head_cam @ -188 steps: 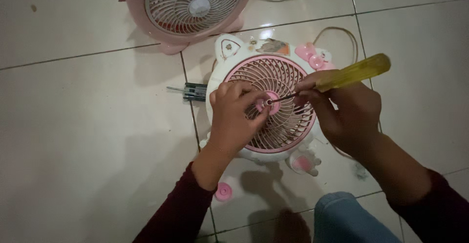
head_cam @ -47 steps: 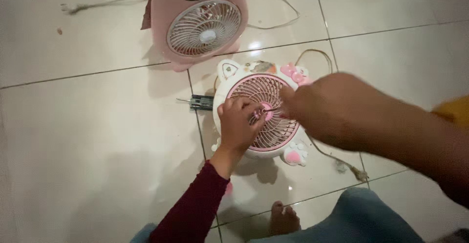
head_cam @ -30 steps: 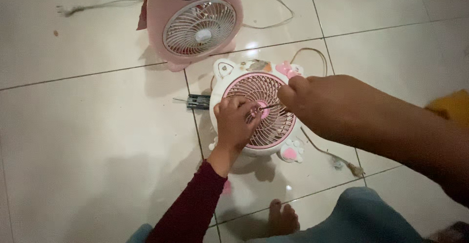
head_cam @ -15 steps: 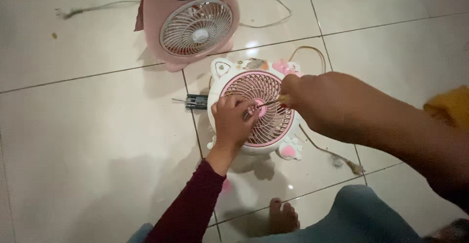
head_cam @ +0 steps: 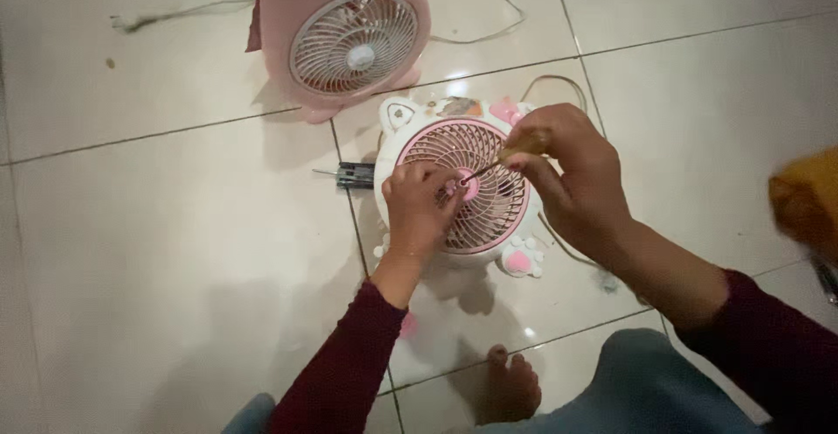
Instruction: The person disassembles two small electric fans by removing the front grilles and central caps, then reassembles them. They use a screwdriver to loosen screws on the fan blades and caps, then place the grilles and caps back onto the fan bodies.
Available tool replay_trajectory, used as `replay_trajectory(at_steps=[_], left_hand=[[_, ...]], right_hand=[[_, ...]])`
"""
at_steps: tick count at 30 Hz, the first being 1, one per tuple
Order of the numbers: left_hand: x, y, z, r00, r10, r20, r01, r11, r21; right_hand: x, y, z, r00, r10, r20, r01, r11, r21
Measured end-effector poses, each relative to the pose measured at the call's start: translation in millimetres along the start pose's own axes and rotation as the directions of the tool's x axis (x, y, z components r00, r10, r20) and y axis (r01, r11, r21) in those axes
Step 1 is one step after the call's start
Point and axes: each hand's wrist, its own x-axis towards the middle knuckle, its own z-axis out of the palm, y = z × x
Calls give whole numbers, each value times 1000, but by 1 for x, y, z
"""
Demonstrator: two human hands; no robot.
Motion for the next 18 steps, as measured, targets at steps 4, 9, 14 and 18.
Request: replay_trajectory(at_steps=[4,9,14,18], left_hand=[[-2,2,-1,999,-20,26,20,1000,2],[1,1,-1,999,-16,-42,14,999,-42],[-2,-4,4,912,-406,58,389,811,-437],[4,-9,-9,877,-442,188,420,514,-748]], right_hand=[[1,3,-5,998,-49,-40,51,998,31],[6,8,-4,990,128,-67,-88,903,421],[14,23,10,898,431,-83,-269,689,673],[24,29,10,768,640,-5,-456,552,698]])
